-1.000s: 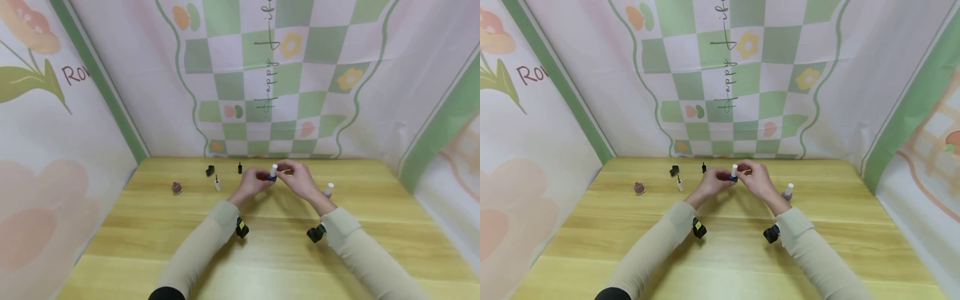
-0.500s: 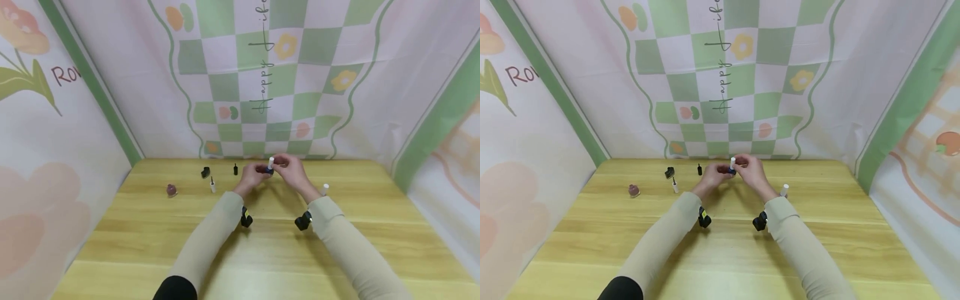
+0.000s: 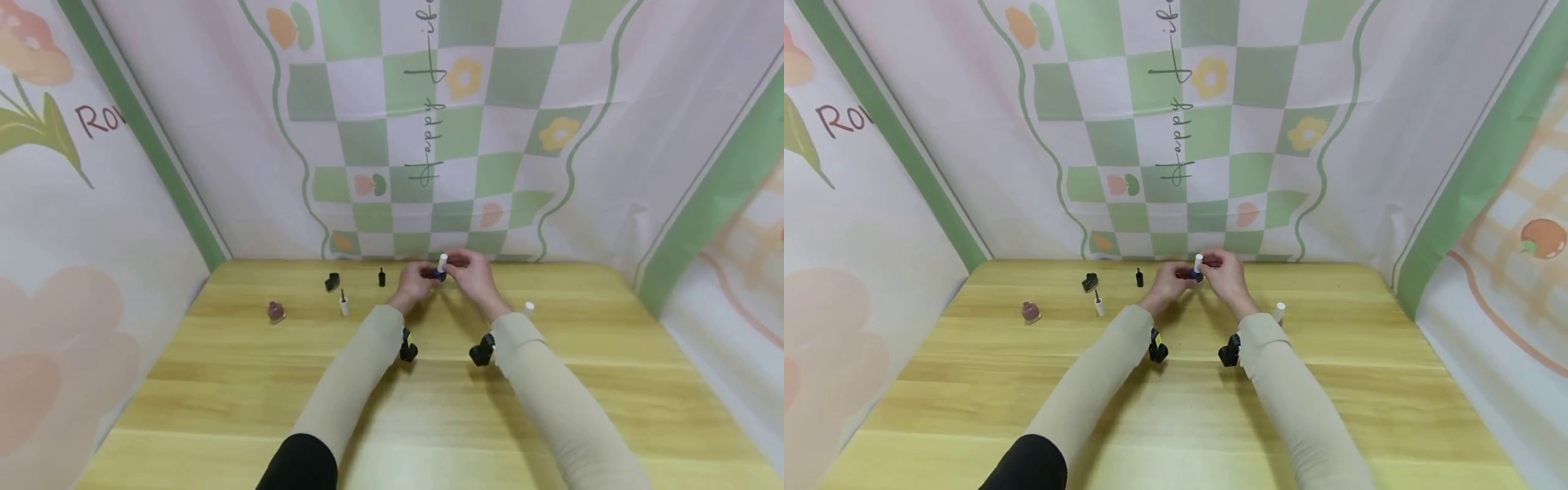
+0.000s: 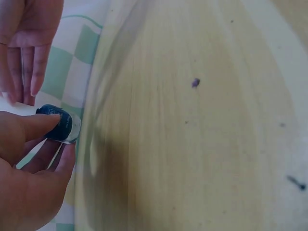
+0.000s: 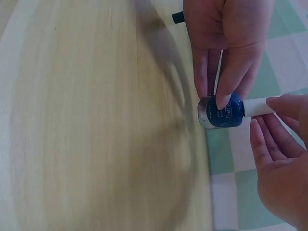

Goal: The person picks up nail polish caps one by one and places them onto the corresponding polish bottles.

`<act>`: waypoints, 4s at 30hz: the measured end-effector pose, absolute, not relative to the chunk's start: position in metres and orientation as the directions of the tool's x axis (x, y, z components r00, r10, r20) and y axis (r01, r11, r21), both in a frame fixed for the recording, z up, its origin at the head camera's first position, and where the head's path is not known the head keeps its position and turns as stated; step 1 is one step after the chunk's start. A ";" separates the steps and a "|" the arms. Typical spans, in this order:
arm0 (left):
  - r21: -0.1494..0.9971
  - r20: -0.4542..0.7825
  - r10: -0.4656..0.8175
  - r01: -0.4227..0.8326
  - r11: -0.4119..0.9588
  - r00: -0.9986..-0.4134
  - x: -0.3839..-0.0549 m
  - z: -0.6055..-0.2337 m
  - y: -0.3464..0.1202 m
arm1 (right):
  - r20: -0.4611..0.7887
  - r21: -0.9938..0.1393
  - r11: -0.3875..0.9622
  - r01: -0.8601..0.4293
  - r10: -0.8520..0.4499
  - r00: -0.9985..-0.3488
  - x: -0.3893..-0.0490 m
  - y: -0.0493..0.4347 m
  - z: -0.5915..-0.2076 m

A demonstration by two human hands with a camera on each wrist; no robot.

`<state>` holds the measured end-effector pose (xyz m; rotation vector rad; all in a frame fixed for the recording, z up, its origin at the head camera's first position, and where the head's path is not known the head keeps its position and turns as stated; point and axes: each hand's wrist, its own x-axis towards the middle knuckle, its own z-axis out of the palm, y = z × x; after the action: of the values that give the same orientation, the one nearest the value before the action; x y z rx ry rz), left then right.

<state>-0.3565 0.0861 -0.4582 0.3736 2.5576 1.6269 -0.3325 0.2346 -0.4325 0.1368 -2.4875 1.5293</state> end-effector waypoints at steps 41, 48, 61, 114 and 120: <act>0.860 -0.102 0.389 0.115 0.498 -0.916 -0.305 -0.444 0.042 | 0.113 -0.865 0.496 -0.074 0.048 -0.993 -0.280 0.237 -0.443; 0.840 -0.122 0.433 0.140 0.525 -0.893 -0.286 -0.440 0.024 | 0.119 -0.853 0.508 -0.121 -0.037 -0.992 -0.261 0.241 -0.446; 0.703 -0.029 0.568 0.387 0.596 -0.822 -0.255 -0.427 -0.021 | 0.044 -0.819 0.550 -0.164 -0.224 -0.974 -0.236 0.243 -0.425; 0.863 -0.149 -0.045 -0.152 0.483 -0.988 -0.276 -0.456 -0.233 | -0.165 -0.914 0.404 0.021 -0.325 -0.931 -0.298 0.065 -0.455; 0.878 -0.177 -0.057 -0.184 0.442 -0.983 -0.282 -0.461 -0.235 | -0.154 -0.928 0.370 0.037 -0.290 -0.944 -0.308 0.060 -0.460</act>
<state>-0.2824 -0.2352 -0.4610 -0.2150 2.5627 1.5838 -0.3080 0.0603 -0.4601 0.2702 -2.8309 1.9312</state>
